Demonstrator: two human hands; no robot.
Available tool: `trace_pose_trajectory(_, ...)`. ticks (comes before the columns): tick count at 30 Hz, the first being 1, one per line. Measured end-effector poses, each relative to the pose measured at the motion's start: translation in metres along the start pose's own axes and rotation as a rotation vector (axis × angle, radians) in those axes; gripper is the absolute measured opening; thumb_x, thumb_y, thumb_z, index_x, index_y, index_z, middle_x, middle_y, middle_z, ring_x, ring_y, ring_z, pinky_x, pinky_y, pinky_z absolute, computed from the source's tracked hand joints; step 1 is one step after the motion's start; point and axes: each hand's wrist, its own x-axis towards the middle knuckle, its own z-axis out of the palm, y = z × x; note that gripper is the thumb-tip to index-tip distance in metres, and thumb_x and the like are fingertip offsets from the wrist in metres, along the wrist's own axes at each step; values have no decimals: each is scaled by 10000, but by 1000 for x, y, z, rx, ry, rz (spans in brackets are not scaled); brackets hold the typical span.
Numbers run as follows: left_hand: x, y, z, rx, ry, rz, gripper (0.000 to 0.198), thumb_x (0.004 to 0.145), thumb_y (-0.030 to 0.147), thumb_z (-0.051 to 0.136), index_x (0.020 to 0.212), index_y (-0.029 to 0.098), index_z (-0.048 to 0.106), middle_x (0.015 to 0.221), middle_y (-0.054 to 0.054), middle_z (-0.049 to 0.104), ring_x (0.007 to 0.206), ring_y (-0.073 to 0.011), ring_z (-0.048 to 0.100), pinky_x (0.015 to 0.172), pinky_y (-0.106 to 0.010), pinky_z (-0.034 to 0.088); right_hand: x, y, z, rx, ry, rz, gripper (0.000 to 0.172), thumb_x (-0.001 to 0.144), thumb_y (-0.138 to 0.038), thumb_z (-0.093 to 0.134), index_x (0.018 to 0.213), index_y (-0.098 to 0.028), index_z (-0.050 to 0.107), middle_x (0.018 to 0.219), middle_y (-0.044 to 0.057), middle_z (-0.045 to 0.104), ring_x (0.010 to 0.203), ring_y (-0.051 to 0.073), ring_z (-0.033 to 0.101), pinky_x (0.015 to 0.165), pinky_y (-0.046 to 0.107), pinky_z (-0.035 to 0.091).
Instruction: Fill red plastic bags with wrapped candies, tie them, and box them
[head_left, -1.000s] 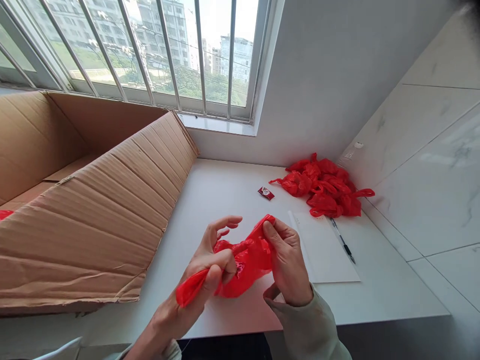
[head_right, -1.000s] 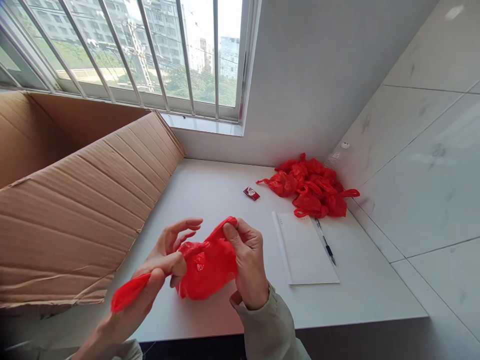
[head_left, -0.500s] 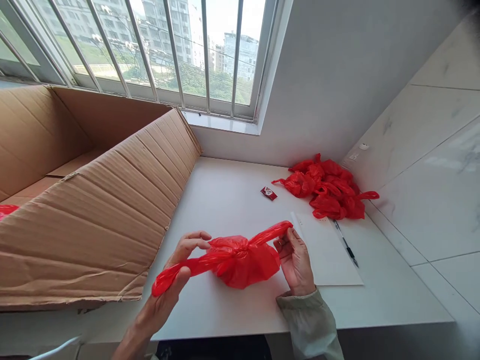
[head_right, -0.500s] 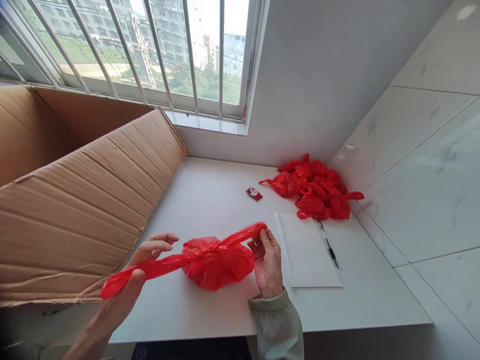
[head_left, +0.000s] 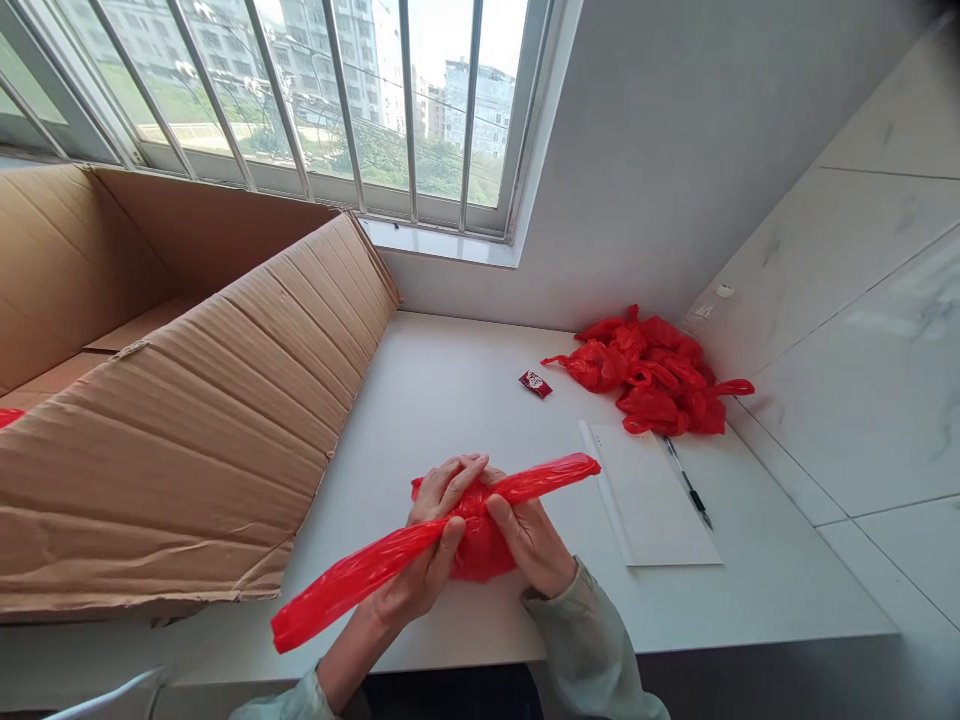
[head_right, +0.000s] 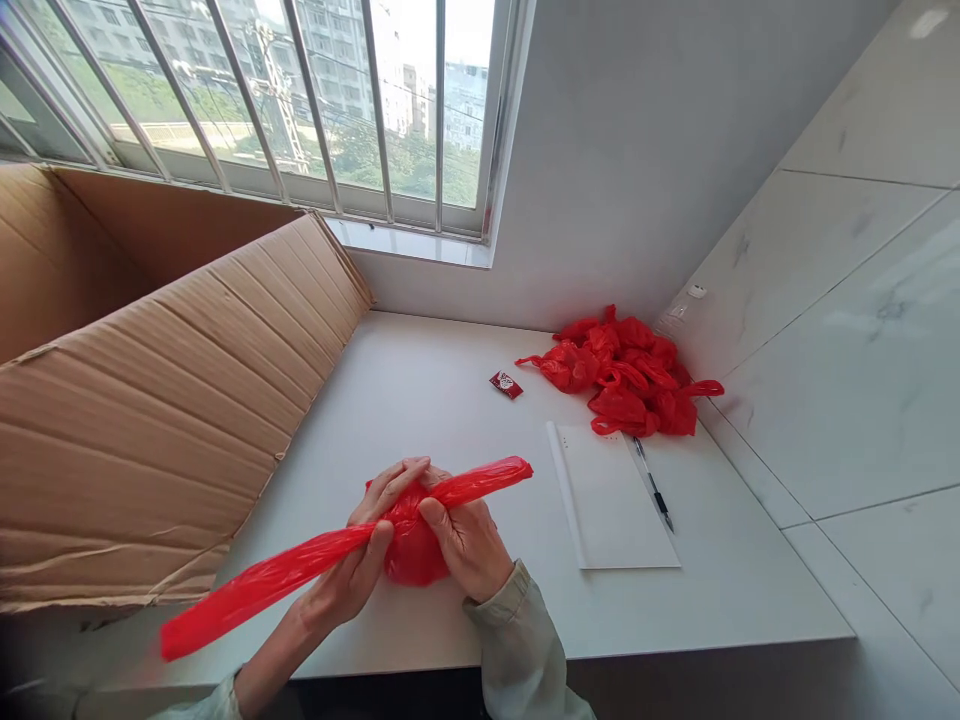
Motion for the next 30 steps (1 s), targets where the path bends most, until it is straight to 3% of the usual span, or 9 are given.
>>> trace_pose_trajectory(5,13,7,-7,-54,112,59,467,982,462,237,1366,291,441,1372,-52,461,1284,-246,393,1099,-434,297,11,-8,5,57,178,-17,377,976,-420,362,1262,-316,585,1206,13,646,1168,207,559,994,364,452)
trace_pose_trajectory(10,8,0,-7,-32,106,-50,411,984,337,299,1371,270,417,1362,-60,488,1244,-221,448,1067,-412,331,5,17,13,141,319,136,323,952,-409,439,1173,-304,649,1143,14,676,1067,196,615,963,376,466)
trace_pose_trajectory(14,1,-8,-1,-45,195,-97,374,973,319,321,1292,254,504,1292,-56,562,1189,-213,506,1044,-406,361,-1,29,14,96,405,174,264,927,-398,490,1039,-287,701,1067,9,691,1028,180,617,946,353,468)
trace_pose_trajectory(16,-1,-13,2,21,238,-74,374,975,308,299,1245,248,550,1238,-52,611,1177,-214,522,1059,-426,336,-2,29,12,7,419,172,243,924,-378,498,978,-288,716,1023,1,699,1011,171,608,933,339,466)
trace_pose_trajectory(19,-4,-19,2,236,262,-9,391,978,276,275,1235,247,568,1193,-44,658,1193,-215,531,1126,-491,196,-3,28,10,-137,437,151,253,934,-338,475,937,-304,726,971,-16,712,995,167,590,914,342,462)
trace_pose_trajectory(22,-7,-24,0,445,245,38,401,979,243,277,1288,259,531,1223,-46,653,1231,-227,521,1142,-561,32,-6,34,8,-249,475,133,288,944,-316,445,916,-301,731,926,-18,723,987,180,579,923,376,448)
trace_pose_trajectory(24,-11,-28,-1,516,190,-8,413,984,244,273,1340,278,480,1285,-54,613,1277,-244,481,1123,-608,-4,-9,42,7,-267,502,154,288,943,-322,449,905,-291,733,920,-9,728,978,190,589,939,399,439)
trace_pose_trajectory(27,-16,-34,-1,539,96,-97,428,999,274,233,1379,309,427,1401,-61,501,1349,-257,388,1104,-642,84,-14,54,2,-211,502,204,266,932,-346,478,898,-289,735,964,0,727,970,189,621,936,394,462)
trace_pose_trajectory(30,-19,-40,-3,534,46,-91,444,1005,299,187,1410,323,370,1491,-55,369,1396,-255,302,1096,-617,194,-18,59,-1,-165,467,194,263,937,-359,468,984,-306,722,1050,-6,713,1017,178,628,953,373,474)
